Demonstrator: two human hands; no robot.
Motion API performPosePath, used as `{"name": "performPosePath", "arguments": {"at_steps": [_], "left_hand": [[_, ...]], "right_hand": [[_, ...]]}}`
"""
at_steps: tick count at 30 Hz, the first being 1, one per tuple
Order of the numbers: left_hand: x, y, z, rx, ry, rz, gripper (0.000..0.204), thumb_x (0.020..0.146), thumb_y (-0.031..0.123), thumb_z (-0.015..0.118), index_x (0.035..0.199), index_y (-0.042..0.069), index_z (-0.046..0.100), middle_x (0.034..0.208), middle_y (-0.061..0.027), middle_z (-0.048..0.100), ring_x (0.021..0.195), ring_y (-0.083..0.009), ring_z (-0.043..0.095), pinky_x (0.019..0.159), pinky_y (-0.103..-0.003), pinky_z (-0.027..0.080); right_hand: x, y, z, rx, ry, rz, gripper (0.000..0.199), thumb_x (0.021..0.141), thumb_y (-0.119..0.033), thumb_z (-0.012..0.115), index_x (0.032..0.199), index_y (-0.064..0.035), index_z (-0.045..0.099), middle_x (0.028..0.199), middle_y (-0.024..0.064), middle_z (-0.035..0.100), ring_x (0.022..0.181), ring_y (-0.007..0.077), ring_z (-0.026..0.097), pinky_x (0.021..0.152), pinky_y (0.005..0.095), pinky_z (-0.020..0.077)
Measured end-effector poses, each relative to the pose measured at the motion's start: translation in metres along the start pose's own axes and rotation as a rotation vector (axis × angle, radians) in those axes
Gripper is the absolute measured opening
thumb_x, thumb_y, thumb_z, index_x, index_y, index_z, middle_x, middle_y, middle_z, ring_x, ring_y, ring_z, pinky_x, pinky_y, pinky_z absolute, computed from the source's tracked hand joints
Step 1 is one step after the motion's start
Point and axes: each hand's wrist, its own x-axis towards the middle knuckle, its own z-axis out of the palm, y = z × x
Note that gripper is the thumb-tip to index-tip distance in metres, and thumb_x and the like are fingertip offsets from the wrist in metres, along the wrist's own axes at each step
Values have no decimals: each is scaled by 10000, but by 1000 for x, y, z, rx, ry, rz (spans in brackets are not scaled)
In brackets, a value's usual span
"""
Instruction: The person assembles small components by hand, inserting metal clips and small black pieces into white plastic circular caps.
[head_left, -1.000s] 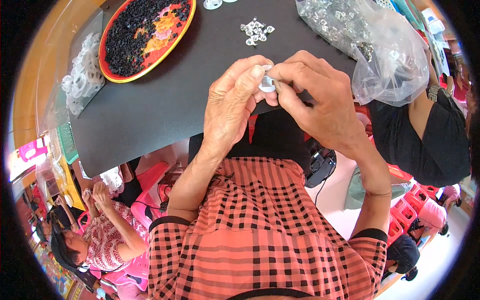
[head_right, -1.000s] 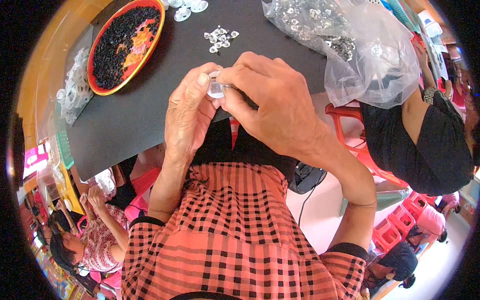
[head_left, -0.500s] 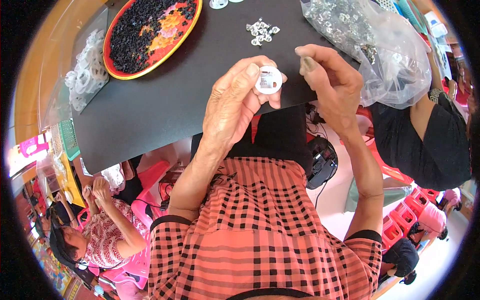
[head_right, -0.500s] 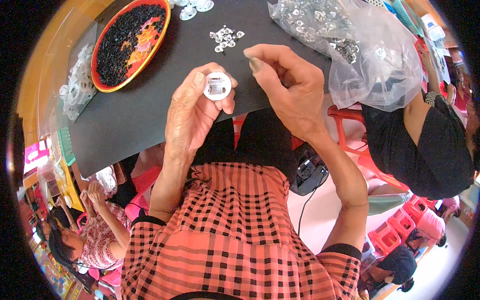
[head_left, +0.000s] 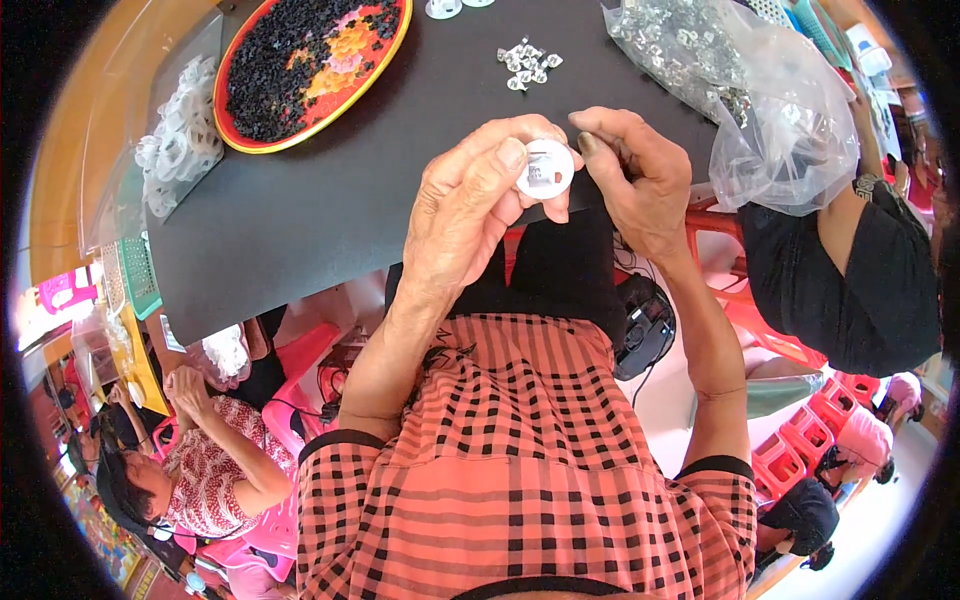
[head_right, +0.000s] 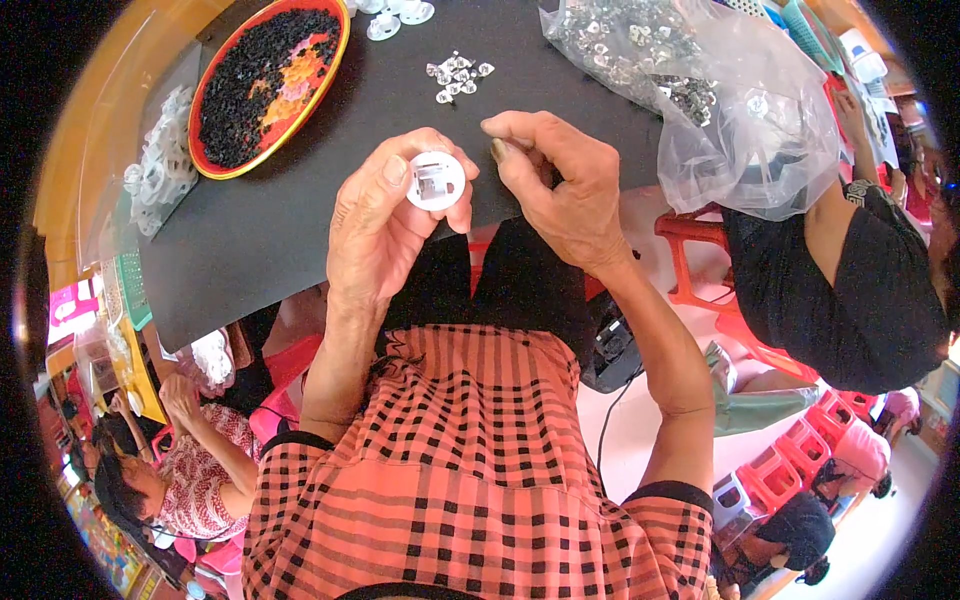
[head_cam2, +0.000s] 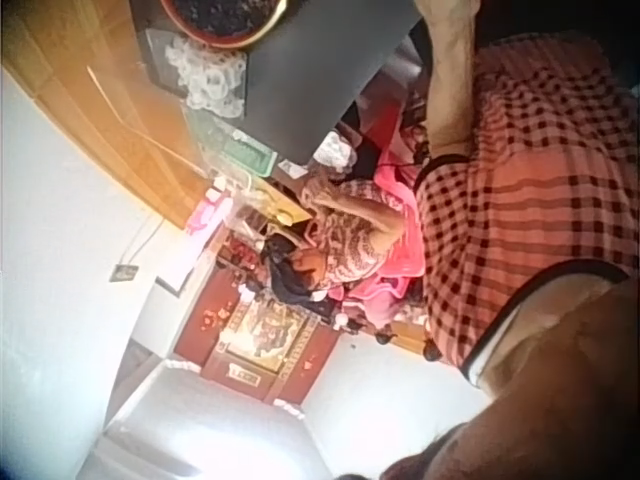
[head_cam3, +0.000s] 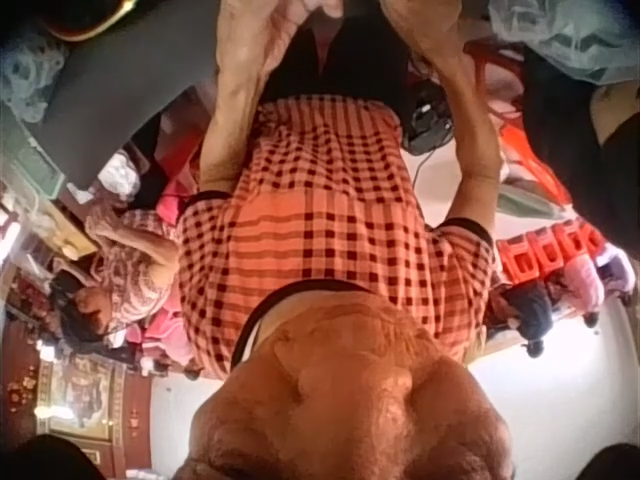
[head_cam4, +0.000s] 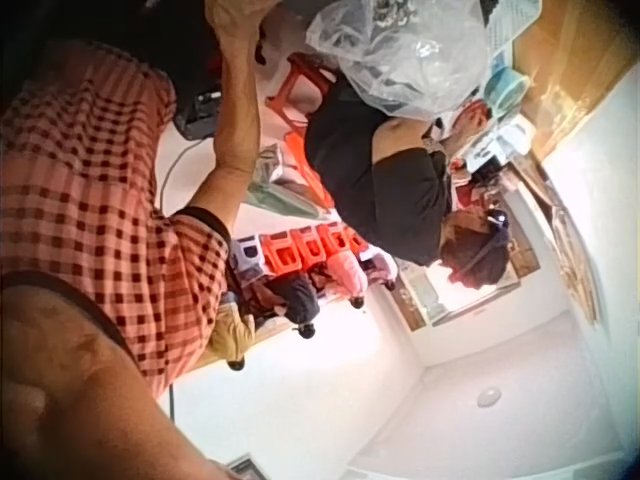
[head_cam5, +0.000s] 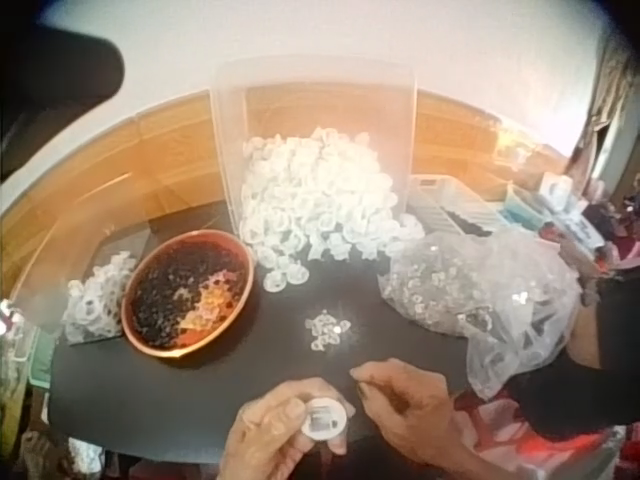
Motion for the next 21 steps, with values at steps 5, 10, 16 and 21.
{"name": "performPosePath", "arguments": {"at_steps": [5,10,16,21], "left_hand": [[-4,2,-1,-4,-48,0,395,949,290,478,1131,-60,492,1007,-227,579,734,-221,588,646,-323,512],[-4,1,0,-227,-82,-25,386,948,297,481,1118,-49,491,991,-215,576,692,-211,570,612,-324,507],[-5,2,0,-287,-85,-61,373,947,304,483,1095,-38,495,966,-203,576,662,-199,560,592,-325,508],[-8,3,2,-283,-81,-37,365,951,299,478,1078,-41,509,960,-190,583,682,-197,569,615,-314,509]], "right_hand": [[0,2,1,-57,35,-48,168,788,16,635,947,-38,647,719,8,594,565,33,477,499,196,380],[-1,-2,2,-103,39,-78,166,785,20,635,941,-37,645,713,12,591,558,38,477,496,202,380],[0,-4,1,-112,32,-78,159,785,21,635,933,-36,643,700,8,580,553,38,471,493,206,378],[2,-1,4,-110,43,-130,158,787,19,632,932,-42,642,690,2,568,550,39,462,491,207,373]]}}
